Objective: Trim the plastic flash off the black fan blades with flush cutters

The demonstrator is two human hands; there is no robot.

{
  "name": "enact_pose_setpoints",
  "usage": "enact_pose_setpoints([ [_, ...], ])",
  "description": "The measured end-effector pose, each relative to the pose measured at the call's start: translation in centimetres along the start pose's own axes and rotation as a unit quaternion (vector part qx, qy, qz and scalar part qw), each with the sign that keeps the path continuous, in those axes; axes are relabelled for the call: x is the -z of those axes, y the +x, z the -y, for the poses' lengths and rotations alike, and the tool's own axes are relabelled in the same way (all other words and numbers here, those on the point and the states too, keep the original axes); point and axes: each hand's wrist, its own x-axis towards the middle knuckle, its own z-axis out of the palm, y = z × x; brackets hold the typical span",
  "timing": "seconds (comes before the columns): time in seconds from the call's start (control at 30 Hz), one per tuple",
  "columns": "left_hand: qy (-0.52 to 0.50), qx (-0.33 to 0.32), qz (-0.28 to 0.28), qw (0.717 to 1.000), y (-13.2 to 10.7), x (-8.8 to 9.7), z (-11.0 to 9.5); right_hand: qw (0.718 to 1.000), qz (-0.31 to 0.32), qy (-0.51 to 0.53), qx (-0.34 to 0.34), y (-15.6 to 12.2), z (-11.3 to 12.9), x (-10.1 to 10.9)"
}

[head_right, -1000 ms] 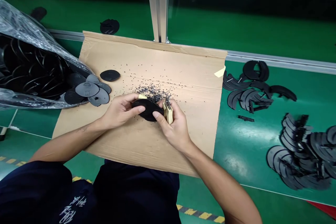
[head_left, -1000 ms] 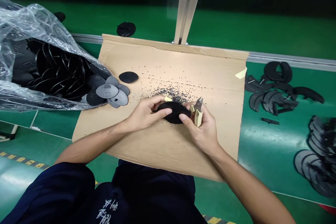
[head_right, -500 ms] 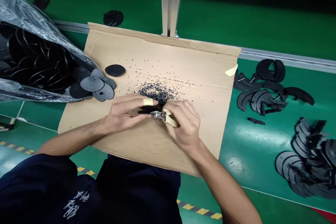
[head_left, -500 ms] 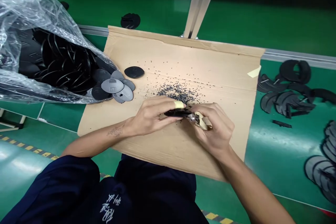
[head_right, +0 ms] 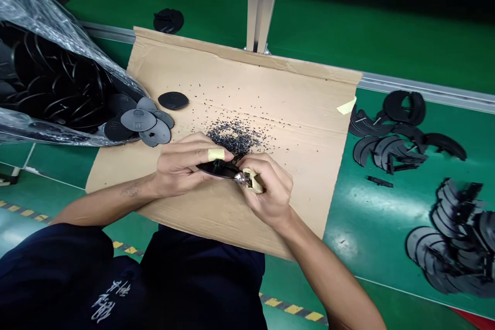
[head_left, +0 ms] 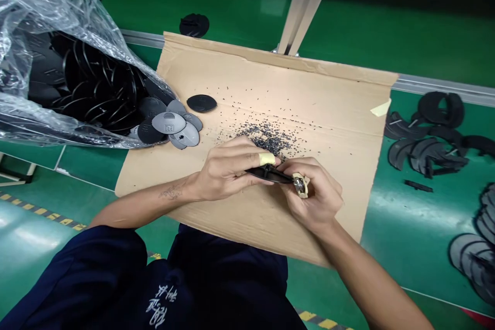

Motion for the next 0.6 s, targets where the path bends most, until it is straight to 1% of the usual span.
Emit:
enact_pose_setpoints([
  [0.13, -0.001, -0.016, 0.003, 1.000, -0.01, 0.17, 0.01, 1.000, 0.013, 0.019, -0.005, 0.21, 0.08, 0.08],
  [0.23, -0.004, -0.013, 0.014, 1.000, 0.07, 0.29, -0.08, 0.999, 0.022, 0.025, -0.002, 0.24, 0.06, 0.20],
  [0.33, -0.007, -0.013, 0.013, 1.000, 0.13, 0.37, -0.08, 0.999, 0.039, 0.032, -0.009, 0.17, -0.03, 0.33],
  [0.53, -0.002, -0.017, 0.035, 0.999, 0.06, 0.27, 0.20, 0.998, 0.040, 0.042, -0.003, 0.14, -0.17, 0.50],
  [0.6, 0.000, -0.016, 0.027, 1.000, 0.03, 0.23, 0.15, 0.998, 0.046, 0.041, -0.011, 0.20, -0.12, 0.52],
])
